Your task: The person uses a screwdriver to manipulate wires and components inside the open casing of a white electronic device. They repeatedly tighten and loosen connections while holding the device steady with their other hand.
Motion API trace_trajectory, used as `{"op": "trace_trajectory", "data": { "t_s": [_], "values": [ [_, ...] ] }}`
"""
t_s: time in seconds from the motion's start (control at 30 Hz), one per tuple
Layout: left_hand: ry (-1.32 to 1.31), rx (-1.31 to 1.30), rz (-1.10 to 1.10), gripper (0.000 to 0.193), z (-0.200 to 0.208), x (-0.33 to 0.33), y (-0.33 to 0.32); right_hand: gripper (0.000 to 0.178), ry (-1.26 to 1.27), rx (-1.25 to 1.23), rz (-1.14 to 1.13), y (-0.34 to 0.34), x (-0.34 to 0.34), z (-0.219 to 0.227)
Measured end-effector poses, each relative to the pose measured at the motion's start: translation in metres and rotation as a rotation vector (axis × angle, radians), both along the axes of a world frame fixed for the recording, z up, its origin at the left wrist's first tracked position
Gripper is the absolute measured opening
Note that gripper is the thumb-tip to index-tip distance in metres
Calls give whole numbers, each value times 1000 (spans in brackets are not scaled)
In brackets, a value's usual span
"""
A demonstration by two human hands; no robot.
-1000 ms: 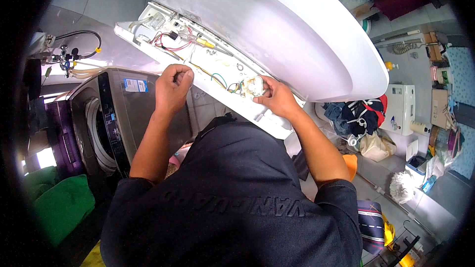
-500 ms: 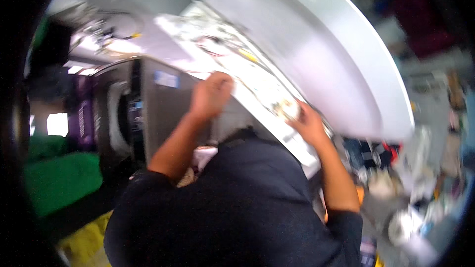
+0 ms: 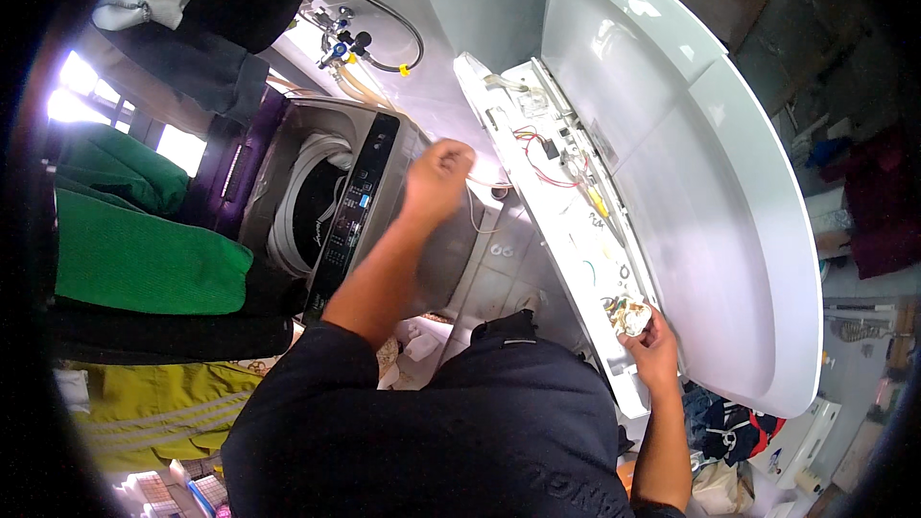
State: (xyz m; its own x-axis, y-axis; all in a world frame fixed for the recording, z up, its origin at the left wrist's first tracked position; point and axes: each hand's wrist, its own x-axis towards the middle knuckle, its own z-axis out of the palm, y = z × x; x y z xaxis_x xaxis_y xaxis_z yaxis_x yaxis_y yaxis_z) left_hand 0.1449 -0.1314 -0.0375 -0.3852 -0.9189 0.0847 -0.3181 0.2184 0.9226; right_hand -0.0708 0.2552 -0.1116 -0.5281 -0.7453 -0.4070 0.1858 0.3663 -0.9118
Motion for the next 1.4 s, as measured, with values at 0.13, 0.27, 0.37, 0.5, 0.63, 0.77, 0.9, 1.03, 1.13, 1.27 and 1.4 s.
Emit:
{"op": "trace_trajectory", "data": {
  "t_s": [0.13, 0.27, 0.37, 0.5, 0.63, 0.77, 0.9, 1.03, 1.13, 1.27, 1.4],
  "values": [
    [-62, -177, 197, 20, 12, 35, -74, 72, -25, -26, -21, 0, 2, 3],
    [-25, -234, 364, 23, 12, 86, -168, 72, -42, -9, -28, 0, 2, 2],
    [234, -109, 424, 19, 43, 100, -215, 73, -35, 16, -49, -2, 5, 9],
    [142, -125, 486, 23, 60, 128, -302, 75, -46, 64, -81, -1, 8, 17],
    [-19, -600, 430, 26, 37, 215, -448, 76, -81, 90, -74, -4, 8, 23],
    [-652, -1149, 312, 31, 90, 243, -535, 76, -128, 22, -79, -5, 8, 17],
    [-614, -1047, 261, 27, 83, 214, -561, 75, -116, 87, -99, -5, 9, 24],
    [-916, -1183, 118, 26, 92, 163, -533, 75, -86, 134, -120, -6, 12, 33],
    [-870, -1034, 154, 24, 115, 173, -532, 75, -94, 113, -117, -8, 10, 28],
    [-640, -707, 213, 23, 122, 175, -549, 75, -137, 99, -114, -9, 10, 29],
    [-361, -377, 246, 25, 112, 176, -568, 75, -138, 132, -118, -8, 11, 30]
  ]
}}
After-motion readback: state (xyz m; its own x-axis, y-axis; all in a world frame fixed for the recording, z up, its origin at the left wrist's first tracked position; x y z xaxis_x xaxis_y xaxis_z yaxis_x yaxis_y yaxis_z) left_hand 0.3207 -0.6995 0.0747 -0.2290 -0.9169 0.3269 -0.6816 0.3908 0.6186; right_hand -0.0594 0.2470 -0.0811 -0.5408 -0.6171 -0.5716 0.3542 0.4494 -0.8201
